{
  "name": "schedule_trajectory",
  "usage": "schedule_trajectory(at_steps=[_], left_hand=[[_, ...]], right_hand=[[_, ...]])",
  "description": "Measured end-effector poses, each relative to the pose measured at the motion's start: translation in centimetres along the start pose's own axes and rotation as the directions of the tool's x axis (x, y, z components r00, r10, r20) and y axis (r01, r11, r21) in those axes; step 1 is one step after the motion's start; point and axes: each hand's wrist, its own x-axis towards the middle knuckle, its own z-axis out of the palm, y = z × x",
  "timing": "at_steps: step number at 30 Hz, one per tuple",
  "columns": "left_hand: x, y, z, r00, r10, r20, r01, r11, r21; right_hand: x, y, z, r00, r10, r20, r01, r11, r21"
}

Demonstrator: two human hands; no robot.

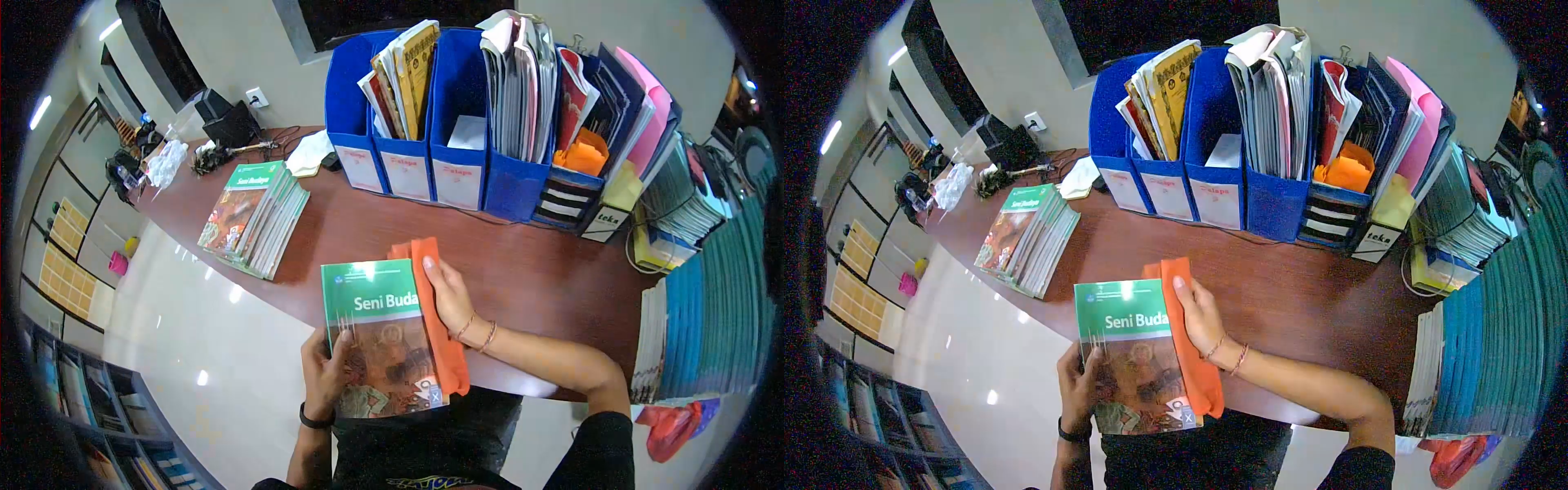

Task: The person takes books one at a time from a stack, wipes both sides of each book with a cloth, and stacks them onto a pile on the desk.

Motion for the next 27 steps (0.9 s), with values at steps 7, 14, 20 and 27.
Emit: schedule_trajectory(at_steps=[7, 14, 20, 27], left_hand=[[4.0, -0.4, -1.7, 0.933, 0.036, -0.357, -0.078, 0.992, -0.103], [-0.5, 1.8, 0.3, 0.995, -0.057, 0.081, 0.063, 0.995, -0.078], [0.4, 2.5, -0.3, 0.951, -0.164, -0.262, 0.124, 0.979, -0.163], [-1.6, 1.3, 5.8, 0.837, -0.245, -0.490, 0.081, 0.940, -0.332]], right_hand=[[-6.4, 0.8, 3.4, 0.980, -0.059, 0.189, 0.105, 0.965, -0.241], [-1.0, -1.5, 0.4, 0.996, -0.055, -0.067, 0.044, 0.987, -0.154], [-5.6, 2.1, 2.7, 0.994, -0.056, 0.095, 0.082, 0.954, -0.288], [-1.8, -0.1, 1.7, 0.988, -0.036, -0.153, 0.023, 0.996, -0.086]])
